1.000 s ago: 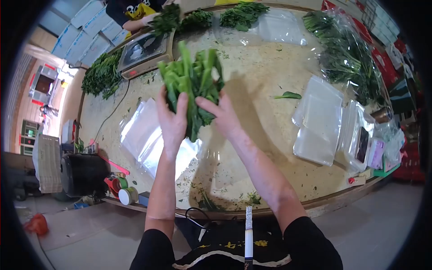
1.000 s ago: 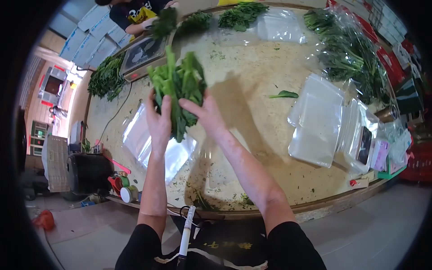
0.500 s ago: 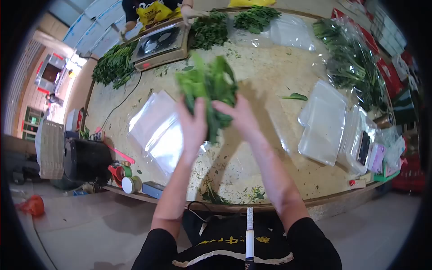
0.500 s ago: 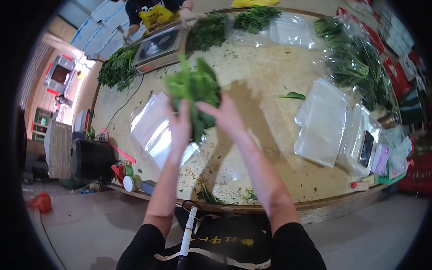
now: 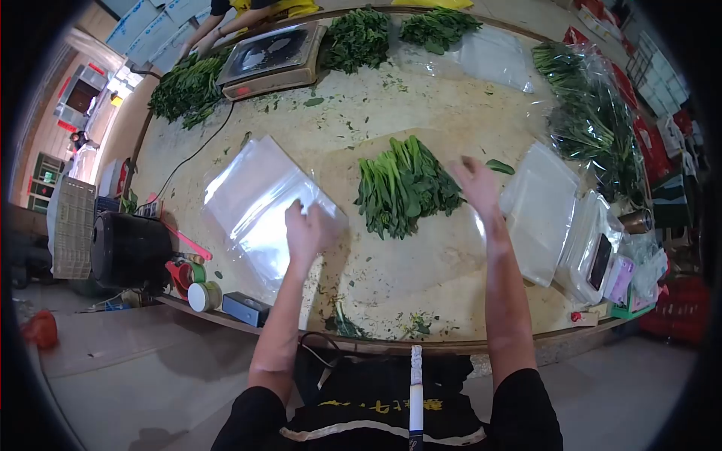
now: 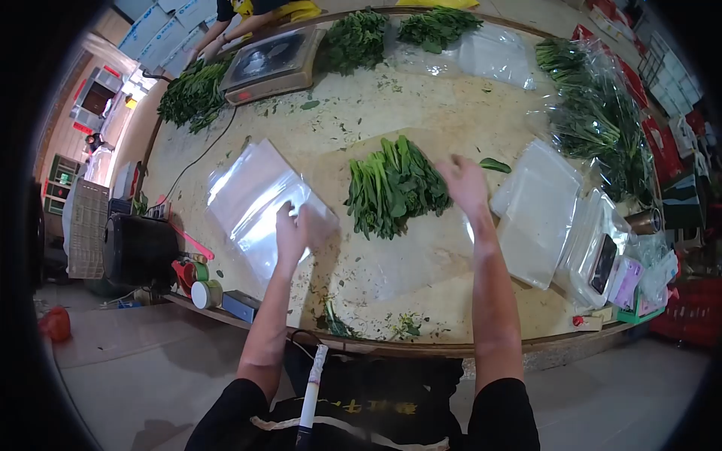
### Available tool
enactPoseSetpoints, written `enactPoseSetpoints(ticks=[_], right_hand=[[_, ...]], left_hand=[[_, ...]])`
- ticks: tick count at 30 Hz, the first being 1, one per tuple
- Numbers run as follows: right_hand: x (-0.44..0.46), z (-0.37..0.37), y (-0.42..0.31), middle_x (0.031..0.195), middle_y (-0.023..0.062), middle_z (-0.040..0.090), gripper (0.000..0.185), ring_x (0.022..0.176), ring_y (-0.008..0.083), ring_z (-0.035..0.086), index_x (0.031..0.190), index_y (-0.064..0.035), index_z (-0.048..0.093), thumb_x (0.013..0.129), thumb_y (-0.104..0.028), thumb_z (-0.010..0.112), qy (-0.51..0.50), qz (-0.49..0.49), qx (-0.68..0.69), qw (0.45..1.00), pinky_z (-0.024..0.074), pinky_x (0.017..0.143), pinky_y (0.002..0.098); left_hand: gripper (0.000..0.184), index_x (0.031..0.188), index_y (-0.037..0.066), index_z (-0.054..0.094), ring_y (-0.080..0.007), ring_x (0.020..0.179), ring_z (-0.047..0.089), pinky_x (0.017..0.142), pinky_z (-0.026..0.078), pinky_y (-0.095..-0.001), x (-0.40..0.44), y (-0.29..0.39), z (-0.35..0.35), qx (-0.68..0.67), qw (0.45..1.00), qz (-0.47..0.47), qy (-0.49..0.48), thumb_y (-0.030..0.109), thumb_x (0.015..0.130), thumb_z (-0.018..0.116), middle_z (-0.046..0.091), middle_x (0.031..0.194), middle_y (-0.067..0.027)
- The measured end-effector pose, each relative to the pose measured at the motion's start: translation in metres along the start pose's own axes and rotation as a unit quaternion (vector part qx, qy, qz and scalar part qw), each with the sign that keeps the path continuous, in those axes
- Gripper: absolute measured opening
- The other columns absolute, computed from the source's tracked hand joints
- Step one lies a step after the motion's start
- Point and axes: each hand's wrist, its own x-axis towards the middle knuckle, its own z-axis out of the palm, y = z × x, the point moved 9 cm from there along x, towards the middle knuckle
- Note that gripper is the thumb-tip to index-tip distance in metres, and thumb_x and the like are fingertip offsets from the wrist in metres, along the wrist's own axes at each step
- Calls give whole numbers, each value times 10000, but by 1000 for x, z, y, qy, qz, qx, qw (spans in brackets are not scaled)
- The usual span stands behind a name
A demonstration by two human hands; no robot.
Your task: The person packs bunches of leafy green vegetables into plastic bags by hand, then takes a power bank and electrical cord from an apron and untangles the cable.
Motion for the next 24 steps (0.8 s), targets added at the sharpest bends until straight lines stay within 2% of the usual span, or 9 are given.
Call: enactPoseSetpoints(ticks=[1,2,3,6,8,15,17,20,24], right_hand=[[7,-4,11,1249,281,676,719,1087,359,701,1276,76,641,916,-546,658,2,1,-2,1000,536,951,440],[12,-2,32,1142,265,711,674,1023,343,721,1216,74,667,927,-534,648,-40,57,-95,993,552,901,438],[13,-1,51,1035,249,746,636,960,328,742,1156,71,693,937,-523,637,-79,113,-188,972,569,852,436],[7,44,65,856,146,733,569,765,234,715,1117,42,699,991,-500,582,-190,173,127,958,580,684,375],[-15,35,4,922,59,686,538,699,162,647,1182,-7,665,1013,-510,575,-226,225,345,883,572,631,324],[-16,70,-15,970,81,711,607,773,173,672,1231,9,667,960,-535,667,-242,227,239,913,561,655,328],[-31,101,-34,995,92,720,574,810,173,682,1220,10,675,951,-496,699,-276,243,305,879,564,692,326],[-28,118,-51,1114,149,721,697,987,221,694,1309,52,596,898,-484,768,-225,96,256,935,547,885,342],[-64,78,-130,1294,138,648,652,1111,198,645,1436,77,438,1002,-344,681,-251,142,438,851,526,951,333]], left_hand=[[571,1313,-130,499,-407,1029,664,916,544,-440,1,-3,-7,-2,1000,1,-1,374,1049,550,593,1283,-300],[581,1336,-120,479,-388,1008,675,891,560,-424,-5,-20,13,-239,955,-122,-123,397,1071,491,605,1274,-290],[593,1358,-110,459,-368,986,686,865,575,-408,-18,-19,38,-456,826,-234,-236,420,1093,433,616,1264,-281],[638,1424,-61,416,-380,1044,665,898,567,-466,-17,-7,69,-581,716,-277,-273,485,1101,350,607,1292,-291],[637,1428,-52,408,-364,1053,653,898,551,-474,-21,46,86,-552,739,-261,-285,491,1097,368,612,1293,-272],[616,1470,61,496,-229,1158,599,1010,479,-356,-3,57,152,-533,772,-208,-276,461,1016,614,621,1317,-114],[651,1540,38,353,-245,1268,555,1061,462,-367,-2,69,142,-468,834,-175,-235,376,1042,602,552,1420,-150],[811,1577,-9,228,-263,1313,524,1083,447,-362,-20,98,100,-485,844,-124,-194,323,997,688,502,1443,-217],[911,1557,-100,173,-349,1352,475,1133,400,-408,-36,103,51,-371,926,16,-65,306,957,726,405,1481,-299]])
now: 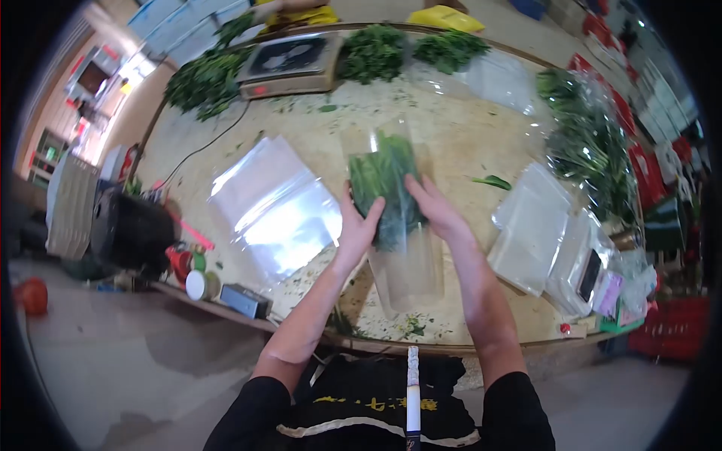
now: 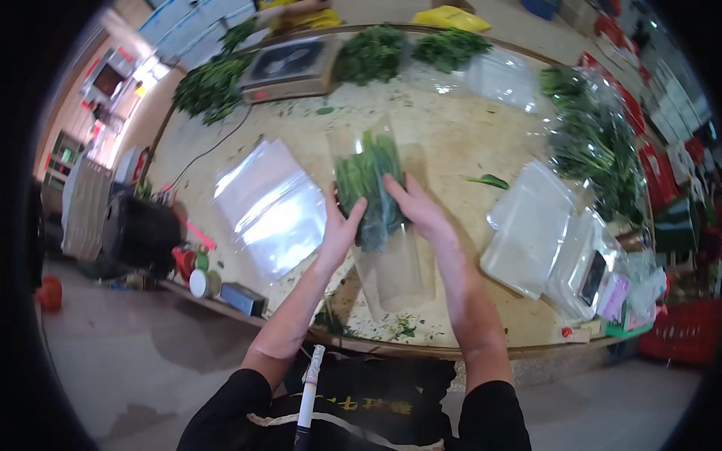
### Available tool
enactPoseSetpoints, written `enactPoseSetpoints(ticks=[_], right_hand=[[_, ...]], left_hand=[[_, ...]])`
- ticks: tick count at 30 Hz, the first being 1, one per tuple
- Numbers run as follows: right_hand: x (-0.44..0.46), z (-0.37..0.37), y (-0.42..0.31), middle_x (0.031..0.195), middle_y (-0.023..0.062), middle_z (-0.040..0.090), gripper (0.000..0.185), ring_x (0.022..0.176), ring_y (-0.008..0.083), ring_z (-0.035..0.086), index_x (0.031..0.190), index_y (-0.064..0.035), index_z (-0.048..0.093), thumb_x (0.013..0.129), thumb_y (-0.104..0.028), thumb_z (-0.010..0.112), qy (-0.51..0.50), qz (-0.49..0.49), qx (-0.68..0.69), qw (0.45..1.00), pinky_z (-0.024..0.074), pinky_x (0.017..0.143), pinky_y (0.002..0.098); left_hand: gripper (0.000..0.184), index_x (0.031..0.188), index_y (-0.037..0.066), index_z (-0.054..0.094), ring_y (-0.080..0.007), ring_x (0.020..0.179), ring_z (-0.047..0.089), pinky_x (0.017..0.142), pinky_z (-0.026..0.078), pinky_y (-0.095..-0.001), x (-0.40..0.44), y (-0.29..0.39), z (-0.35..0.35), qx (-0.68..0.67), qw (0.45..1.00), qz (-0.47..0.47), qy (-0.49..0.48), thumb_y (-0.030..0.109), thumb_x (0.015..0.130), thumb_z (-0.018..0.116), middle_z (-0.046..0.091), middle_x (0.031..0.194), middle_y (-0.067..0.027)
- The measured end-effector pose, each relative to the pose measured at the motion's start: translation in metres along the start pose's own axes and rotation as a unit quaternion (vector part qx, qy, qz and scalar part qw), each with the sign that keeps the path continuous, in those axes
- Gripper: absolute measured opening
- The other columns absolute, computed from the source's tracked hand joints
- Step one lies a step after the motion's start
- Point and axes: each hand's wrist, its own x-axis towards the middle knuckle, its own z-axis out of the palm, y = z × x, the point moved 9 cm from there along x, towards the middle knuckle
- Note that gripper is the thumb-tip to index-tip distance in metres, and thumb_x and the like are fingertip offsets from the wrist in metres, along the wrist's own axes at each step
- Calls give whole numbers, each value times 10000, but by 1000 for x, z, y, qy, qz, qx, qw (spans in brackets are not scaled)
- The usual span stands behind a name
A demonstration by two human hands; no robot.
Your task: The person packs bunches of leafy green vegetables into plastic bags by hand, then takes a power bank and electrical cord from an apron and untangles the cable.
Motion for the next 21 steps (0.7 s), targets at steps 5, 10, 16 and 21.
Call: enactPoseSetpoints(ticks=[5,10,16,21], right_hand=[[-19,48,-21,1237,130,672,624,1106,199,652,1397,38,500,866,-152,769,-80,-23,-125,989,522,955,332],[-34,51,7,1232,123,679,603,1091,194,666,1385,57,520,851,-107,747,-136,23,-105,985,529,956,326],[-62,68,62,1285,123,657,644,1146,194,645,1409,69,498,848,-123,749,-217,128,-65,966,501,1020,327],[-78,92,100,1313,125,646,715,1173,193,627,1440,81,465,835,-155,764,-273,155,-105,944,473,1055,329]], left_hand=[[918,1545,-109,171,-449,1326,411,1140,339,-462,-44,39,-24,120,989,55,58,289,930,724,387,1419,-336],[776,1525,-79,322,-401,1211,555,982,513,-452,-78,44,-71,35,989,-86,-115,316,967,689,530,1354,-257],[320,1090,-22,637,-391,1152,587,948,544,-458,-49,-21,-193,563,811,110,-115,153,825,682,615,1213,-212],[248,1025,-1,658,-373,1116,597,936,554,-453,-48,-42,-194,597,780,108,-156,112,804,658,608,1117,-188]])
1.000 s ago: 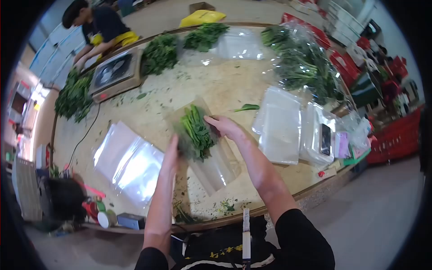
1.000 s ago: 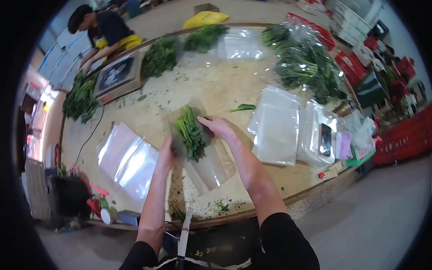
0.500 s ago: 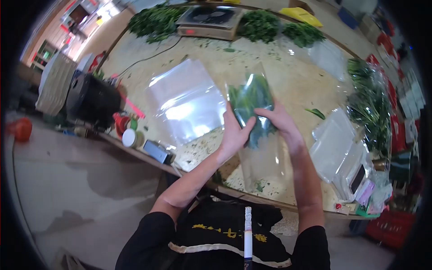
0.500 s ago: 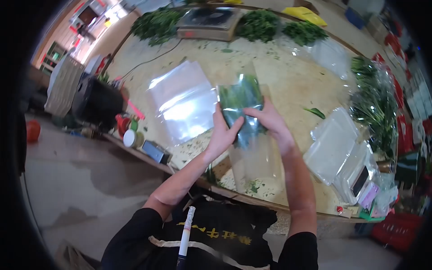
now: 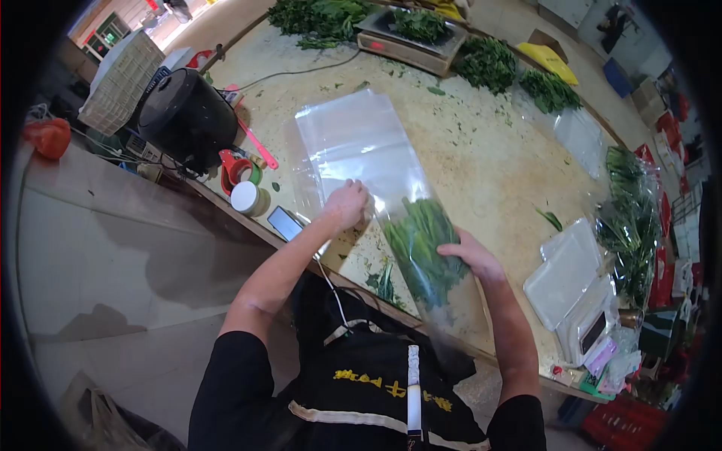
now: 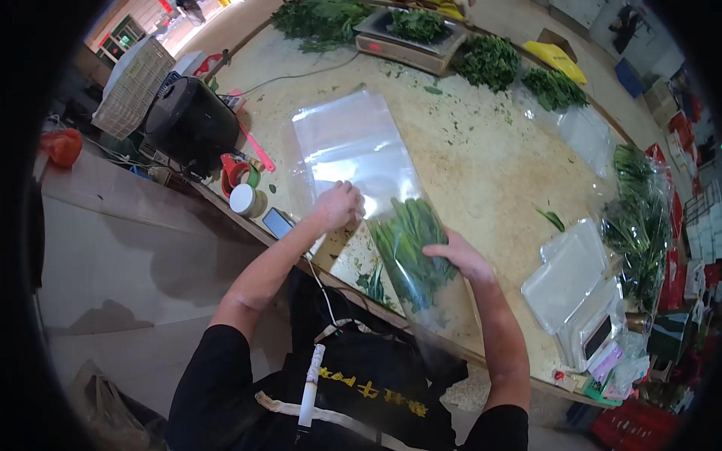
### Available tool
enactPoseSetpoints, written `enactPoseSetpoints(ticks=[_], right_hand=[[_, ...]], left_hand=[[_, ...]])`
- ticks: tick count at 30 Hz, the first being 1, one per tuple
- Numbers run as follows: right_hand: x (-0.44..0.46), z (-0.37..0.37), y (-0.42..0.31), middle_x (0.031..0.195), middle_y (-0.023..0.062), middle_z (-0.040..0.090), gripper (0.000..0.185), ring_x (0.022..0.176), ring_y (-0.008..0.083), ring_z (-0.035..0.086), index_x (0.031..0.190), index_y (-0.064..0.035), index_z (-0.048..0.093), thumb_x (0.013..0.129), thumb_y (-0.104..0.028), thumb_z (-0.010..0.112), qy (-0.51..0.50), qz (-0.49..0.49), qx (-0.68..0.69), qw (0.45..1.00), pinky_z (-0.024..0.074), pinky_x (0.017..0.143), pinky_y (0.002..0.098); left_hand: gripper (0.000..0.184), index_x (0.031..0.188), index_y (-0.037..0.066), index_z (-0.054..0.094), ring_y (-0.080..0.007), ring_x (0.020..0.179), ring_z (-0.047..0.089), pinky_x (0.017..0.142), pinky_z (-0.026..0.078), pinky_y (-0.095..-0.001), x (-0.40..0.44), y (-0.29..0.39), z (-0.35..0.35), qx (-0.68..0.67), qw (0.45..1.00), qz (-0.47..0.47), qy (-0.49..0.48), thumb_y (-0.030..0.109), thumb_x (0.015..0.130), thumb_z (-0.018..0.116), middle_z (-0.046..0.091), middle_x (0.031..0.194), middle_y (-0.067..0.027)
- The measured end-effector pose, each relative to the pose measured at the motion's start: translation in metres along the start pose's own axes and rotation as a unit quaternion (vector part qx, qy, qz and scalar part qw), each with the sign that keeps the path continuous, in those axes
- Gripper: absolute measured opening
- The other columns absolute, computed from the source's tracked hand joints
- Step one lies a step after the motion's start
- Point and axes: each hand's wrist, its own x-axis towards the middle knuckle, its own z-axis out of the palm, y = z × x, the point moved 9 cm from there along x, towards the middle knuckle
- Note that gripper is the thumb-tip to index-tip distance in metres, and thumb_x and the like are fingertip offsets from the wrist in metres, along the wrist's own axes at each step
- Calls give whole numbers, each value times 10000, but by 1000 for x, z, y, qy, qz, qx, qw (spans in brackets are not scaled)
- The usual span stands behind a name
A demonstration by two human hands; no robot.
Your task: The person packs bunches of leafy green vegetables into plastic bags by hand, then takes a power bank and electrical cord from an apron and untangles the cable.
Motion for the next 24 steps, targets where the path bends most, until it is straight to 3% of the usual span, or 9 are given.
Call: enactPoseSetpoints(ticks=[6,9,11,13,17,24], right_hand=[[0,-7,16,1337,122,630,724,1189,195,609,1458,68,456,841,-157,759,12,-2,12,1000,464,1060,335],[-3,-3,13,1347,125,623,744,1210,195,592,1467,61,452,835,-167,770,9,-7,25,1000,449,1073,338],[-8,1,11,1356,128,617,766,1217,198,590,1471,61,449,824,-180,781,13,-13,26,999,446,1078,343],[-7,16,8,1361,132,615,785,1225,211,598,1474,72,438,821,-191,784,-31,-12,13,999,448,1082,344],[-2,27,-2,1369,120,613,778,1222,205,602,1480,64,436,827,-183,780,-27,-37,28,999,461,1074,342],[4,18,7,1385,119,601,770,1249,207,589,1514,29,410,841,-127,750,39,22,87,995,447,1099,350]], left_hand=[[224,998,10,671,-363,1082,619,875,574,-452,10,-10,3,45,999,-3,0,95,793,641,623,1095,-179],[138,921,31,695,-334,972,645,851,567,-452,15,-22,-5,15,999,-42,20,124,852,620,636,974,-153],[136,892,41,692,-348,912,650,806,558,-450,16,-20,-39,-27,990,-59,126,159,893,624,638,935,-145],[150,901,51,684,-356,902,643,771,543,-450,13,-2,-73,-103,983,-53,142,191,922,636,633,936,-144],[107,892,37,660,-353,855,636,747,537,-433,1,18,-101,-133,972,-3,196,140,922,667,622,901,-131],[69,965,11,652,-338,914,666,791,545,-412,-6,52,-97,-165,957,41,235,58,920,673,676,1020,-132]])
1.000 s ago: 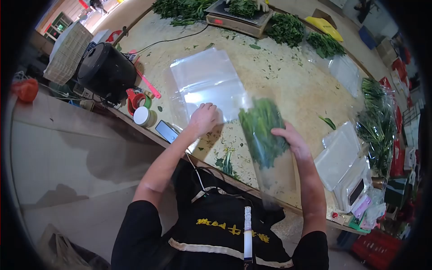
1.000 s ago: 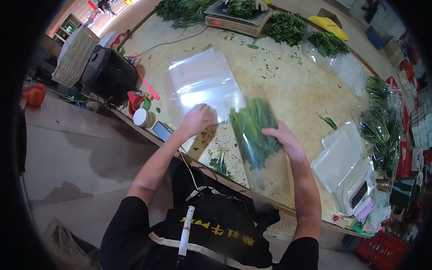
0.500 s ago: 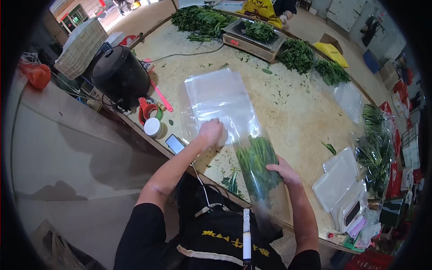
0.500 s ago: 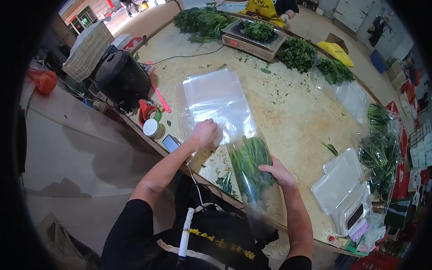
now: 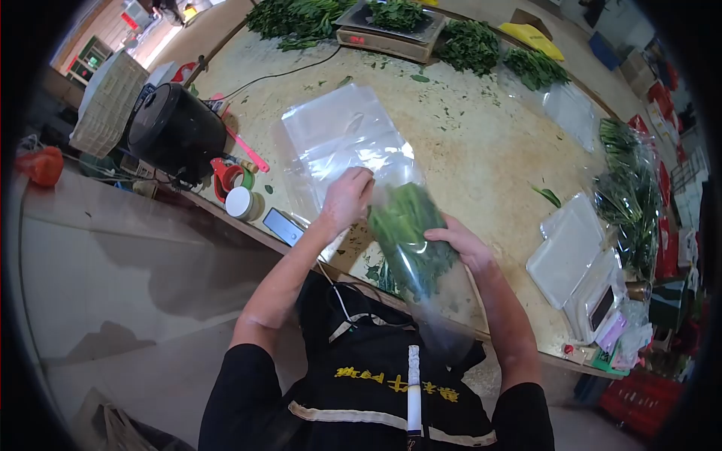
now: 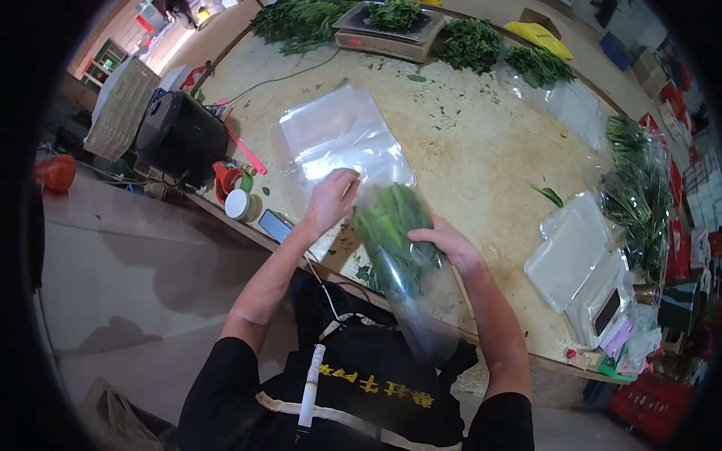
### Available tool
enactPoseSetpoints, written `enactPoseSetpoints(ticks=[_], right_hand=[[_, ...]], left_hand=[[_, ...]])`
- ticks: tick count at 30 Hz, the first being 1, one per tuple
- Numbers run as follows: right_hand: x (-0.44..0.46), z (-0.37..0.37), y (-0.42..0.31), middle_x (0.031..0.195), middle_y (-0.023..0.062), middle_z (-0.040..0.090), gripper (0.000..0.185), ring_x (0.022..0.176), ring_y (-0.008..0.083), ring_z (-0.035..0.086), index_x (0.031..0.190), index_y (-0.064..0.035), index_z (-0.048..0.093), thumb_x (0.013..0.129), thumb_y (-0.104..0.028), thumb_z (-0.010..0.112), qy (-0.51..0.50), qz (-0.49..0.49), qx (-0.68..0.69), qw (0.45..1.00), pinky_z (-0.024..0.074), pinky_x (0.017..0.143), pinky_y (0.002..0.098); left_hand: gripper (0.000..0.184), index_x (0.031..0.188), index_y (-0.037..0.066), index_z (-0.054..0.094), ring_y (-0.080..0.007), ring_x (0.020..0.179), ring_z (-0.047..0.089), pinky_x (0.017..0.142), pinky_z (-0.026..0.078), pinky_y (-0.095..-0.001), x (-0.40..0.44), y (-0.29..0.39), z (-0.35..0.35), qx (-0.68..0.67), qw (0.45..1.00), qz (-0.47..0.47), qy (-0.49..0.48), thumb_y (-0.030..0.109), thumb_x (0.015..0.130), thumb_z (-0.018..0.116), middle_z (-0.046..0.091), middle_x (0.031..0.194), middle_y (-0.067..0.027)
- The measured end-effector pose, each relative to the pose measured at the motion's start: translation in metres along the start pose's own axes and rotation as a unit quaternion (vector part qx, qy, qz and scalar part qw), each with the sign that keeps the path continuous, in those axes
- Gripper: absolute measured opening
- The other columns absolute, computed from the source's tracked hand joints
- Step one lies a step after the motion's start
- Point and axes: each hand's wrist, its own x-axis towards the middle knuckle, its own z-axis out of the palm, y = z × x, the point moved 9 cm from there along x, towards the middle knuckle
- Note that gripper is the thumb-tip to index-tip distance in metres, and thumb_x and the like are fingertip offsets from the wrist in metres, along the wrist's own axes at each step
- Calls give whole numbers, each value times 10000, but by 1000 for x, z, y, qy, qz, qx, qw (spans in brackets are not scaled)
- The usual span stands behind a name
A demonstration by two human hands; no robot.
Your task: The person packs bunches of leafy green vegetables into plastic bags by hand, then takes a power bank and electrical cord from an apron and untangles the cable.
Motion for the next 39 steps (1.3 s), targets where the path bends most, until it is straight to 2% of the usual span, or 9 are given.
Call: enactPoseSetpoints(ticks=[7,16,19,21,22,25,32,37,39], right_hand=[[14,-2,7,1395,131,594,768,1228,221,615,1536,10,379,856,-104,716,-53,-33,78,995,483,1075,353],[-18,-16,-23,1426,140,566,798,1254,230,599,1553,-13,347,849,-101,713,14,-112,85,990,482,1079,360],[-49,-33,-30,1441,141,547,823,1273,234,584,1563,-12,322,844,-101,715,72,-190,91,975,481,1081,361],[-70,-47,-31,1448,143,540,803,1263,236,583,1561,-14,326,859,-112,705,124,-226,92,962,471,1085,360],[-76,-54,-24,1448,143,540,803,1263,236,583,1561,-14,326,859,-112,705,133,-227,94,960,471,1085,360],[-82,-89,10,1431,134,549,744,1258,217,574,1536,7,364,914,-186,725,189,-223,119,949,464,1069,347],[-109,-173,104,1160,119,711,420,1028,182,667,1301,48,636,1039,-279,615,449,-162,133,869,533,890,311],[-108,-178,110,996,97,748,372,851,166,690,1189,51,695,1025,-278,641,421,-182,117,881,546,770,291],[-115,-174,98,951,88,742,330,809,152,676,1147,43,706,1006,-251,655,443,-172,-66,877,537,742,288]], left_hand=[[124,1024,-7,624,-348,959,675,787,570,-391,-5,32,-15,-62,995,49,59,-7,907,663,680,1105,-163],[168,1069,17,622,-376,1079,654,1099,454,-496,18,97,-3,-113,984,131,40,-2,914,685,678,1177,-160],[365,1237,13,584,-369,1142,632,1079,473,-469,11,112,3,63,983,123,125,123,918,723,584,1343,-192],[552,1395,-10,501,-327,1205,598,1077,468,-406,5,52,46,-179,960,-171,131,256,962,716,483,1455,-196],[543,1351,-92,540,-207,1110,610,1008,480,-347,-3,43,92,-381,874,-301,-5,342,1035,622,636,1243,-128],[481,1251,-82,626,-153,935,646,870,520,-312,-9,59,154,-512,780,-337,-124,358,1064,571,686,1028,-73],[282,984,-82,691,-293,732,718,700,552,-398,-29,64,212,-177,944,-147,-236,166,997,557,713,811,-227],[239,1000,-79,690,-380,836,730,753,552,-443,-47,58,211,-226,913,-147,-307,109,958,549,721,916,-275],[234,1010,-79,688,-381,844,729,758,552,-448,-51,63,202,-206,925,-101,-304,99,952,549,722,910,-273]])
